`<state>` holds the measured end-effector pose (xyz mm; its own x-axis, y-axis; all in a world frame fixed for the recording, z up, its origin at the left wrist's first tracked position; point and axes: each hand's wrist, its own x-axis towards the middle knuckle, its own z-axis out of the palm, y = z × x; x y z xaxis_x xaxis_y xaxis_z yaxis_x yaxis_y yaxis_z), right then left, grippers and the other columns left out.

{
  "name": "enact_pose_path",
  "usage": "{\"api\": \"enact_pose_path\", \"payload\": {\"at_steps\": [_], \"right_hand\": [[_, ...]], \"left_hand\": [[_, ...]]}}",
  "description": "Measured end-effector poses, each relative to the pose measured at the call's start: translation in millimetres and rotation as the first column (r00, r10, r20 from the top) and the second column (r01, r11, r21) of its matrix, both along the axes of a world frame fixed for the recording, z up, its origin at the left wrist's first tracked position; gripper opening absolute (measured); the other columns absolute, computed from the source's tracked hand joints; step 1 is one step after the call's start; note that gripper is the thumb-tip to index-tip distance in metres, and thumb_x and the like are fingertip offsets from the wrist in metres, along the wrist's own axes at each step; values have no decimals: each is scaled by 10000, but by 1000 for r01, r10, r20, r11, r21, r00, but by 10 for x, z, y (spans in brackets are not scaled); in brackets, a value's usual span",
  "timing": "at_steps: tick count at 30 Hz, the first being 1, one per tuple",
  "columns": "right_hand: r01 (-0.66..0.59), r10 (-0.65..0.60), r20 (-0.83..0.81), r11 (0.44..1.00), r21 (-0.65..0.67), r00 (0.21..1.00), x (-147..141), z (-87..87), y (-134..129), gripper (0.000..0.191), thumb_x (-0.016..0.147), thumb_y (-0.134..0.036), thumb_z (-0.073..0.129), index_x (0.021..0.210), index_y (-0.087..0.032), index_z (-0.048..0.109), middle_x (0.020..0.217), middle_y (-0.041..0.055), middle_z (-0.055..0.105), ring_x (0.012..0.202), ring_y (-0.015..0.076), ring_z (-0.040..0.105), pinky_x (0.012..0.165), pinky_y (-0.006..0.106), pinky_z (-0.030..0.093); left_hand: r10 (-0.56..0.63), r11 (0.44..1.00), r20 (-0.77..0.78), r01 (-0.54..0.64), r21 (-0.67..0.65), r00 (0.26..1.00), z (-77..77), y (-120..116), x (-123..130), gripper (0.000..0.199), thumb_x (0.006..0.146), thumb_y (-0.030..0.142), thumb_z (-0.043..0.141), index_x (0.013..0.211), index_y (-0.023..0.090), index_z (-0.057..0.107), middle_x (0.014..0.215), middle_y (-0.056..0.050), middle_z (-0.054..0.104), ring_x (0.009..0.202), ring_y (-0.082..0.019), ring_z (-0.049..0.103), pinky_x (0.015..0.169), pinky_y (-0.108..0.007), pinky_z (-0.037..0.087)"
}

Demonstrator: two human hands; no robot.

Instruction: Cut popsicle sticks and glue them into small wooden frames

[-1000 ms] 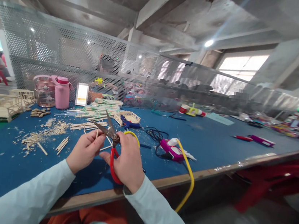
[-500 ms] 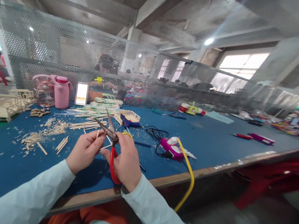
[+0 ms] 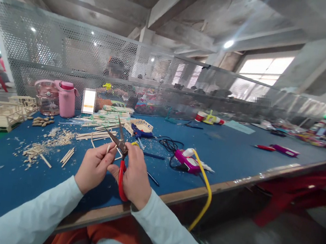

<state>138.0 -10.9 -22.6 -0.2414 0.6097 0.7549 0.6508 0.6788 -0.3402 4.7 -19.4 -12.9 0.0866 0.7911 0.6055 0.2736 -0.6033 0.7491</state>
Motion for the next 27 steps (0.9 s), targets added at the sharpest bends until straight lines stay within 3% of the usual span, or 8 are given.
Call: {"api": "enact_pose_path", "payload": {"at_steps": [8,13,17,20,23,27], "right_hand": [[13,-13,22,1000,-1,1000,2,44,-42,678,729,-619,488,1132,-75,460,935,145,513,874,263,464,801,451,404],[-1,1,-2,1000,16,1000,17,57,-31,613,731,-594,511,1083,-93,501,906,141,549,845,251,495,772,406,418],[-131,115,-109,979,-158,987,56,82,-34,416,778,-514,514,944,-135,554,682,33,544,601,150,484,590,267,404],[-333,253,-269,888,-316,929,95,114,-54,343,843,-481,424,888,-159,530,584,-29,446,487,98,394,484,223,339],[-466,322,-398,814,-347,859,115,149,-67,318,847,-475,418,937,-176,480,619,-36,431,499,88,378,481,218,341],[-536,297,-561,779,-325,772,83,203,-50,300,776,-404,560,958,-192,453,712,-23,490,577,96,481,558,230,418]], "left_hand": [[66,995,-34,-63,77,997,-12,-11,-13,242,850,277,387,805,141,582,557,24,467,508,-94,390,500,-197,346],[127,985,-81,-115,130,989,-5,-11,-31,274,843,285,390,763,142,610,512,20,467,495,-103,423,504,-204,362],[153,984,-47,-148,99,987,-2,8,-31,289,837,321,423,888,134,638,527,17,487,496,-103,430,500,-207,363],[64,998,33,-63,-15,997,-27,22,-20,313,847,356,432,979,134,609,521,34,463,468,-88,394,471,-201,342],[-56,989,170,78,-126,984,-45,31,-9,305,850,406,429,926,148,574,510,48,442,435,-73,363,432,-192,309],[-234,891,397,359,-278,888,-18,36,3,292,811,451,483,780,162,503,607,26,488,476,-73,425,400,-177,339]]}}
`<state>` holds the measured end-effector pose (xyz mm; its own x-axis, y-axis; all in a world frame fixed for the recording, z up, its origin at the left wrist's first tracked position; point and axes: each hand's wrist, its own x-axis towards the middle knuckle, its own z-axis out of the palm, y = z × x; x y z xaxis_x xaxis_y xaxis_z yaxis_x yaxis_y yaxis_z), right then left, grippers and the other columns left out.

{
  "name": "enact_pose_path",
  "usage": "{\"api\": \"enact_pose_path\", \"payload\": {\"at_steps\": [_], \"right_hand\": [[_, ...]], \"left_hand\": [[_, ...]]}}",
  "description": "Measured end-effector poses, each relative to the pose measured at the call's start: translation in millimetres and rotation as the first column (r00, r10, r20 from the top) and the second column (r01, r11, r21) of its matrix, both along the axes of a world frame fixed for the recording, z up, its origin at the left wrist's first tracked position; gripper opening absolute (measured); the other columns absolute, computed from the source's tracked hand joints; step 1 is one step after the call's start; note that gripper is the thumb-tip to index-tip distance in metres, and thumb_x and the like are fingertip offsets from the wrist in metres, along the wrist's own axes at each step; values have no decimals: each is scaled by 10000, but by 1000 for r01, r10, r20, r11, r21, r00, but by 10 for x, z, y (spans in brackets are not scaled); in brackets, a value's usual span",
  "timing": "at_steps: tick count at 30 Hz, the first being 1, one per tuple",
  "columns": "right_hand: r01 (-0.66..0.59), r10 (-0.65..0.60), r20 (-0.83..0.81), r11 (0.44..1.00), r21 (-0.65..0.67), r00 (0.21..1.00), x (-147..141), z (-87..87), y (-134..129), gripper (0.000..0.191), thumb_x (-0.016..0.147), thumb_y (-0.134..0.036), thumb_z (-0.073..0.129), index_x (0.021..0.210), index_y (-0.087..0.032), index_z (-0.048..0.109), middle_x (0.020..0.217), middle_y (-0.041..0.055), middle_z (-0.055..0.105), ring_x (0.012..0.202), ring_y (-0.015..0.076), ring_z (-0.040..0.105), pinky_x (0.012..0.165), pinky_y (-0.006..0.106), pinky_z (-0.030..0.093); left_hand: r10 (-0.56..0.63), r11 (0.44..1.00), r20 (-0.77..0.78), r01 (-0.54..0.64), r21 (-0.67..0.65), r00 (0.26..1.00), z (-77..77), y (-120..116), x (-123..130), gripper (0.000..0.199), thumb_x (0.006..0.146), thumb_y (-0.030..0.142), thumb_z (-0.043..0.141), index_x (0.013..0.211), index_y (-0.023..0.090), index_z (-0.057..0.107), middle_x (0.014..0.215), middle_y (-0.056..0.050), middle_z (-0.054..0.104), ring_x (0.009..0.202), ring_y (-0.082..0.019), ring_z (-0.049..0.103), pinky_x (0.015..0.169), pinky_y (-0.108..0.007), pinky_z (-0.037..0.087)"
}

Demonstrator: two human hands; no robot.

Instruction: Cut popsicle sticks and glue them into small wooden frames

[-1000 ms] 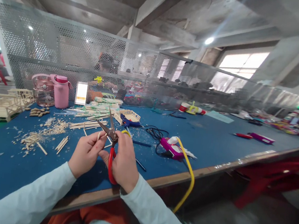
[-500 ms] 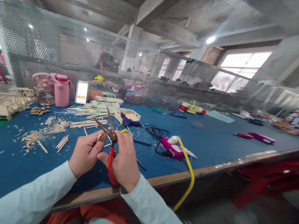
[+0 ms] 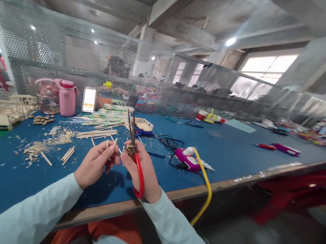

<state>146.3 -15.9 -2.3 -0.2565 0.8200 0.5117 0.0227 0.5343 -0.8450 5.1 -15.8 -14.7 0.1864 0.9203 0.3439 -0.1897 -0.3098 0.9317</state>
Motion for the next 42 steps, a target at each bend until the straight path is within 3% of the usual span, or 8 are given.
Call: {"api": "enact_pose_path", "payload": {"at_steps": [4,9,12,20,25,31,38,42], "right_hand": [[1,-2,-127,1000,-4,992,-55,60,36,341,701,-313,650,966,-206,463,839,-3,527,588,81,509,554,222,448],[32,-32,-142,999,1,989,-61,80,48,328,694,-281,649,965,-193,486,782,-15,534,598,82,513,565,217,453],[79,-84,-136,996,-42,987,-49,74,46,326,676,-272,662,947,-180,505,747,-18,539,626,94,525,591,223,456],[-23,3,-275,997,-69,961,-117,150,121,324,657,-252,664,921,-201,481,687,-49,546,479,77,510,506,233,448],[190,-210,-329,977,-94,921,-142,129,188,290,686,-248,629,922,-191,471,668,-50,532,502,73,497,503,214,436],[23,-30,-148,999,-48,989,-138,101,167,331,637,-219,666,928,-178,515,744,-15,583,613,104,559,605,244,476],[64,-63,-217,998,-3,974,-91,121,200,340,632,-205,657,934,-197,499,729,-19,594,653,120,573,636,271,487],[-49,46,-182,999,-11,982,-51,146,179,342,624,-216,674,922,-201,508,734,-16,597,627,122,571,617,280,494]], "left_hand": [[-119,988,120,129,-85,986,30,9,19,288,770,445,553,767,165,484,622,34,461,496,-69,420,387,-163,369],[-92,993,100,99,-70,991,52,19,35,327,762,457,566,908,178,478,599,56,471,394,-28,280,326,-133,233],[-89,993,107,97,-70,990,66,16,29,350,742,476,581,890,180,465,557,71,443,377,-24,243,325,-135,186],[-320,925,43,321,-202,947,41,-14,6,328,770,491,534,762,181,429,506,89,311,393,-30,181,360,-152,123],[-246,930,63,254,-266,967,43,4,16,355,753,521,537,750,192,403,523,97,221,408,-35,137,373,-154,90],[-218,915,125,248,-317,968,47,9,26,360,757,494,536,690,200,339,520,98,194,407,-36,136,375,-155,106],[-201,947,-11,191,-258,980,81,-15,27,366,757,511,520,677,195,354,507,99,221,397,-32,157,368,-158,98],[-215,951,-9,207,-230,977,61,-13,16,371,752,530,516,685,197,366,493,101,211,391,-36,157,359,-161,105]]}}
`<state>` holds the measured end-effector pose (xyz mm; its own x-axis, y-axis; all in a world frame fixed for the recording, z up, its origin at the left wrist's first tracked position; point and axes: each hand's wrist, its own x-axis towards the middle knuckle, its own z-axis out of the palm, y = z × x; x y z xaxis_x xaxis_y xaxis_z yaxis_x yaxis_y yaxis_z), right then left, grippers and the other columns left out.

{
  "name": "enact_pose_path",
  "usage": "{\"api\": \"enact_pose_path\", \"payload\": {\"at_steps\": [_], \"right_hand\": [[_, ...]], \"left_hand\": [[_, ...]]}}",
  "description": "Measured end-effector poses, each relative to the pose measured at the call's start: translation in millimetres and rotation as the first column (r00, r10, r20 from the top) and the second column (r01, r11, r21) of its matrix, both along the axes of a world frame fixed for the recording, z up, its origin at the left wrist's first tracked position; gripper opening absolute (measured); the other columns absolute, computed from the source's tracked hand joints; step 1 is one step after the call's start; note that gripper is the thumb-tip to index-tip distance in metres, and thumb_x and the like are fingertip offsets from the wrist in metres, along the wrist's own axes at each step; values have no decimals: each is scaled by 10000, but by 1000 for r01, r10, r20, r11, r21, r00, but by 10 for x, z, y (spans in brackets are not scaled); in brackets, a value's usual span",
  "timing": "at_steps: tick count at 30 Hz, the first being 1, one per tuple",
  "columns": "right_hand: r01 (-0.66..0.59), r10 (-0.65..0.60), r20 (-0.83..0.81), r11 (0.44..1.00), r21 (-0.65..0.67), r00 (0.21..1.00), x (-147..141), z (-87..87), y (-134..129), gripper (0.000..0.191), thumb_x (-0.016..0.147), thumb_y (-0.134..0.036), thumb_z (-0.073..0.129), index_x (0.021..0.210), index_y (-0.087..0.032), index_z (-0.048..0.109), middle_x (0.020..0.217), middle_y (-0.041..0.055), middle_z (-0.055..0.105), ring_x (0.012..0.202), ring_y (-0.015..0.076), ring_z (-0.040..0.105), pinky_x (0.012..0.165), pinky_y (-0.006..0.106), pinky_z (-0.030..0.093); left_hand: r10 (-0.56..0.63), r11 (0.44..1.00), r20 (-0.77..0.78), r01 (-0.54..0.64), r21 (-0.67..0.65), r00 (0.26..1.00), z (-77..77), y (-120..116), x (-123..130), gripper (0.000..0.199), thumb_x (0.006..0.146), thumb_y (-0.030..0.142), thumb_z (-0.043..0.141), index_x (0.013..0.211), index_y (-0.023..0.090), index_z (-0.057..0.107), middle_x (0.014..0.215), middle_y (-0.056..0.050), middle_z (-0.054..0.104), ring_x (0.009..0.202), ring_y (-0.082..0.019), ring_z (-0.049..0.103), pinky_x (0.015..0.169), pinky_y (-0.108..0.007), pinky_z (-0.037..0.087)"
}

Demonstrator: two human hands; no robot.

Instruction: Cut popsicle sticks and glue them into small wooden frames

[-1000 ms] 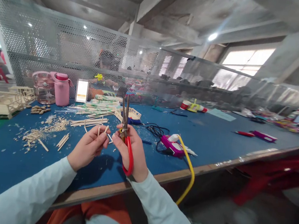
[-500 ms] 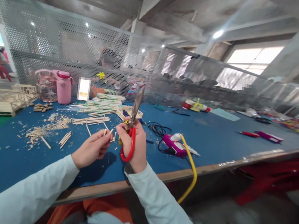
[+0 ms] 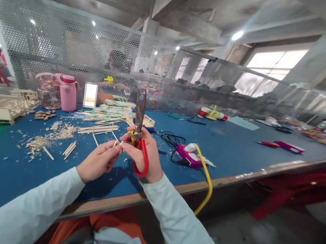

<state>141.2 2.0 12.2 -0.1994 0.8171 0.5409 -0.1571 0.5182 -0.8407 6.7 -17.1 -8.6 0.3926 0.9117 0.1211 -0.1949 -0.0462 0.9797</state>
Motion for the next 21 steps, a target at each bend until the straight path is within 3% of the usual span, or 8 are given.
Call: {"api": "enact_pose_path", "payload": {"at_steps": [5,14,17,19,21], "right_hand": [[35,-38,-34,997,-75,999,-5,-14,0,270,686,-255,632,916,-197,503,630,-43,549,541,115,564,541,250,473],[-90,88,-27,991,-101,996,-27,-24,43,337,638,-159,654,921,-202,474,677,-41,604,593,110,595,588,243,491],[-148,148,-17,975,-165,989,-35,-26,38,351,632,-172,666,914,-207,460,634,-56,589,494,103,571,497,233,483],[-176,173,-33,962,-208,984,-39,-29,34,367,628,-197,676,918,-215,452,623,-64,579,442,97,542,422,220,461],[-184,180,-37,953,-240,983,-38,-29,32,380,622,-215,683,923,-218,450,620,-65,579,417,97,524,369,208,434]], "left_hand": [[8,999,-37,-6,52,999,-46,3,7,352,775,514,495,687,193,383,487,97,229,392,-38,192,361,-157,137],[-77,979,61,87,-185,995,-20,27,-9,291,761,422,502,674,204,329,462,110,217,356,-25,122,336,-141,104],[-94,988,51,99,-116,994,-53,36,-5,289,776,459,463,695,197,372,454,74,368,334,-42,248,310,-155,168],[-85,994,48,88,-59,995,-68,38,2,306,776,483,455,731,183,416,546,16,496,376,-63,352,305,-171,219],[-68,996,47,70,-54,997,-65,36,-1,318,756,486,492,755,172,441,645,-8,528,437,-69,391,314,-169,239]]}}
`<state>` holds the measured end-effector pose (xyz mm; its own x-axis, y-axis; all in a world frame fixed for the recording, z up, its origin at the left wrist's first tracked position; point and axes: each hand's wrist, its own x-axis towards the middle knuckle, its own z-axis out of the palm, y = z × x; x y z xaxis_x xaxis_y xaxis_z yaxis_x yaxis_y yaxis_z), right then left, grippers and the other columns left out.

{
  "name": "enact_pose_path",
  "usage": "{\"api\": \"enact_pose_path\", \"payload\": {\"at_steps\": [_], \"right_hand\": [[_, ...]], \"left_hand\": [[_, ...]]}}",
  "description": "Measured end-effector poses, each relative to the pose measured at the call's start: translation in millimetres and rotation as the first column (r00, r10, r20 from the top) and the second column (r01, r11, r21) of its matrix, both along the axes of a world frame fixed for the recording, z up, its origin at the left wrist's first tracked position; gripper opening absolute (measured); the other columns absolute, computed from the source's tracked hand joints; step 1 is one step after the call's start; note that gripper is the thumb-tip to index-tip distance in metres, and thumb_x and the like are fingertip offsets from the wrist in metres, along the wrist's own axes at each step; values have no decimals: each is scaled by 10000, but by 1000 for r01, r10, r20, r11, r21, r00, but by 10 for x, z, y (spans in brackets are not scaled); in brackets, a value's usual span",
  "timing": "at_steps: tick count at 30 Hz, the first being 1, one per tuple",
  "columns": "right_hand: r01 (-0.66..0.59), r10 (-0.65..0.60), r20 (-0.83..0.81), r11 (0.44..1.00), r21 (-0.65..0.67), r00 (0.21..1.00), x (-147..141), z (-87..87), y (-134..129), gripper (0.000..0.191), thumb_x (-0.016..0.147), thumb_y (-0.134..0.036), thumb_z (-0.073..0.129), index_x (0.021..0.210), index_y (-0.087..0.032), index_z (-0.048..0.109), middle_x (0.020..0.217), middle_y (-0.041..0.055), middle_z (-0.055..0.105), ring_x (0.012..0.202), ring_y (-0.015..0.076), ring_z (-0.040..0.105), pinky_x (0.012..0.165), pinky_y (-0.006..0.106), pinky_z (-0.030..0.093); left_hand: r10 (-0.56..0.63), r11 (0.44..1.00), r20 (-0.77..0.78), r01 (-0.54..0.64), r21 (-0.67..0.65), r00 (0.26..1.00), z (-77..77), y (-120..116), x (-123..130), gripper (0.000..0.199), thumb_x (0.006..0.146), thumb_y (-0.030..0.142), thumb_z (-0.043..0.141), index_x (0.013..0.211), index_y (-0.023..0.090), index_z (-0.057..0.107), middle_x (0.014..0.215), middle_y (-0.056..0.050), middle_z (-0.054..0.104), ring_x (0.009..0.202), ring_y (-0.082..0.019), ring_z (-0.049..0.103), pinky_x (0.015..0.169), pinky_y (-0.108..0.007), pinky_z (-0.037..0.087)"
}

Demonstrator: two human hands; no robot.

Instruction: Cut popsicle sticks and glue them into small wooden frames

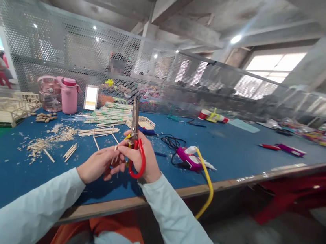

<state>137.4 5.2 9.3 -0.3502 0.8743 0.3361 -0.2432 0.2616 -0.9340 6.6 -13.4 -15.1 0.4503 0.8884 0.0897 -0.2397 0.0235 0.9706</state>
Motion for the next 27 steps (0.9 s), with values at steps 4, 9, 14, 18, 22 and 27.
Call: {"api": "enact_pose_path", "payload": {"at_steps": [4,9,14,18,22,27], "right_hand": [[56,-57,26,998,21,998,13,18,7,380,600,-189,694,912,-199,477,652,-46,610,507,102,573,477,215,477],[64,-68,48,996,64,997,26,39,-22,384,584,-183,713,904,-187,500,665,-40,618,585,99,586,583,222,484],[117,-124,53,986,116,991,-10,50,-53,362,591,-188,706,893,-190,507,616,-58,584,504,88,557,513,211,462],[124,-124,-5,987,100,992,6,79,41,341,617,-203,683,896,-202,486,599,-72,557,444,88,540,471,223,452],[203,-197,-75,975,89,978,68,98,171,373,604,-219,706,902,-203,483,644,-63,564,505,107,576,519,247,473],[230,-223,-105,971,66,969,71,95,175,374,599,-228,715,892,-199,484,645,-65,564,524,97,568,536,240,472]], "left_hand": [[-67,997,-21,66,-50,998,39,-2,-43,308,745,452,530,692,177,400,586,44,420,419,-36,278,337,-148,176],[-140,981,-56,131,-143,989,68,-1,-83,314,745,382,483,586,196,286,445,92,231,358,-21,125,336,-153,84],[-163,960,45,169,-223,986,92,-1,-76,196,684,271,488,600,191,330,438,95,219,350,-24,118,322,-137,95],[-100,980,181,128,-151,978,95,13,-61,175,705,315,514,779,156,516,532,30,441,388,-55,320,318,-146,213],[1,1000,203,1,-8,979,44,49,-51,341,731,417,596,907,126,587,687,-29,584,486,-68,458,435,-185,369],[120,986,67,-127,110,991,-5,75,-58,403,680,469,655,872,115,634,642,-11,610,493,-54,486,493,-186,370]]}}
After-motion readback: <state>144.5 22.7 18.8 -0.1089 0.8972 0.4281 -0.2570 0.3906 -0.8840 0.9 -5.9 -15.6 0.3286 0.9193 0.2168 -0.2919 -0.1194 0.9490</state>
